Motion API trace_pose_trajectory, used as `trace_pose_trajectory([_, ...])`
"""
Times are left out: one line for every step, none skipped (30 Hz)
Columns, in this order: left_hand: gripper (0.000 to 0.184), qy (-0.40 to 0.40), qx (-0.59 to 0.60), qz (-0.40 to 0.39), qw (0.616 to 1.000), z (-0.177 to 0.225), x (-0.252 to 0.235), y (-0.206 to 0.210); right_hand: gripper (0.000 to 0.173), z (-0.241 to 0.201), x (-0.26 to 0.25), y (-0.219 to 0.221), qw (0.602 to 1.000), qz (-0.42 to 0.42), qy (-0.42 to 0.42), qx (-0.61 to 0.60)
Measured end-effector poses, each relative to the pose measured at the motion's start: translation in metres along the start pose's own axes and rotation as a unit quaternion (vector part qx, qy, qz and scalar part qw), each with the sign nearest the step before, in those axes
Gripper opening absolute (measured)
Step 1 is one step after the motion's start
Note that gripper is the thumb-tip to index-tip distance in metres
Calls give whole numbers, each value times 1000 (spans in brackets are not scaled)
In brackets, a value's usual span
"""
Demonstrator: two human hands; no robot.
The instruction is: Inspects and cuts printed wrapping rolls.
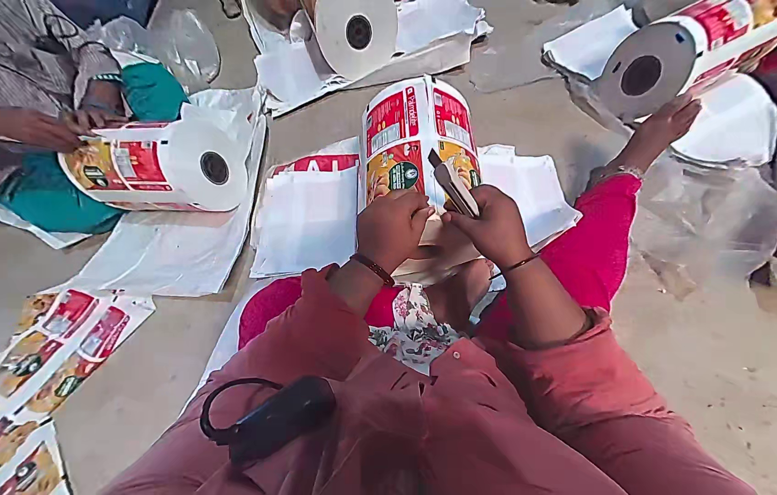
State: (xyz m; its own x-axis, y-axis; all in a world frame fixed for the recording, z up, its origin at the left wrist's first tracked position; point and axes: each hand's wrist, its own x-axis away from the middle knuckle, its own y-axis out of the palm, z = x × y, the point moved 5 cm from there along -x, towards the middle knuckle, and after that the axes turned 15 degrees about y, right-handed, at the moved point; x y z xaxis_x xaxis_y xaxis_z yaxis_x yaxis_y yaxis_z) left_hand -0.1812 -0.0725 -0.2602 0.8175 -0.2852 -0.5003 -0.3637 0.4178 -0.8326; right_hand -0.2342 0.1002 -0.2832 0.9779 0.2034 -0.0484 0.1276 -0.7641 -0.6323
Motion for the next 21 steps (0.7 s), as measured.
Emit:
trace_pose_trajectory([22, -8, 2, 5, 1000, -1, 0, 1, 25, 1, 0, 0, 1000, 6, 0, -2])
trace_pose_trajectory([22, -17, 4, 9, 1000, -2, 1, 2, 25, 1, 0, 0, 1000, 12, 5, -1])
trace_pose_trajectory([22, -25, 4, 14, 1000, -3, 1, 2, 25, -1, 0, 0, 1000, 17, 11, 2])
trace_pose_trajectory([22, -28, 4, 17, 999, -4, 2, 2, 26, -2, 1, 1, 1000, 22, 15, 8])
trace_pose_trajectory([22, -28, 1, 14, 1000, -3, 3, 1, 26, -5, 4, 2, 999, 28, 13, 21])
trace_pose_trajectory([22, -23, -8, 7, 1000, -2, 2, 0, 26, -9, 6, 2, 998, 41, 0, 42])
trace_pose_trajectory([23, -16, -19, 2, 1000, 0, 2, 0, 26, -15, 11, 2, 996, 60, -25, 68])
trace_pose_trajectory([22, -8, -32, -1, 999, 2, 3, 0, 23, -21, 17, 4, 989, 87, -63, 99])
trace_pose_trajectory([22, -2, -46, -2, 999, 5, 4, -1, 18, -26, 22, 5, 982, 110, -97, 120])
trace_pose_trajectory([21, 4, -55, 0, 998, 6, 4, -1, 15, -29, 24, 7, 977, 126, -115, 132])
trace_pose_trajectory([22, 8, -62, 3, 998, 6, 4, 0, 14, -29, 24, 7, 974, 136, -115, 138])
trace_pose_trajectory([23, 8, -61, 7, 998, 4, 3, 0, 15, -27, 23, 7, 976, 142, -97, 134])
trace_pose_trajectory([24, 1, -48, 16, 999, 0, 2, -2, 17, -24, 22, 3, 980, 146, -66, 117])
trace_pose_trajectory([27, -24, -15, 23, 999, -8, 1, -4, 20, -18, 18, -3, 985, 145, -24, 89])
trace_pose_trajectory([29, -65, 32, 34, 997, -19, 0, -9, 22, -11, 13, -11, 988, 147, 17, 53])
trace_pose_trajectory([30, -113, 83, 47, 989, -32, 0, -13, 24, -2, 8, -18, 987, 152, 49, 14])
trace_pose_trajectory([31, -159, 125, 63, 977, -44, 3, -13, 26, 7, 3, -21, 986, 151, 74, -19])
trace_pose_trajectory([32, -184, 148, 73, 969, -52, 7, -12, 27, 14, -1, -20, 984, 146, 90, -41])
trace_pose_trajectory([32, -185, 152, 76, 968, -54, 9, -10, 27, 19, -3, -17, 984, 142, 94, -57])
trace_pose_trajectory([32, -173, 146, 79, 971, -51, 7, -10, 26, 21, -6, -14, 984, 137, 94, -70])
trace_pose_trajectory([32, -157, 136, 77, 975, -46, 5, -10, 24, 20, -6, -10, 985, 134, 88, -72])
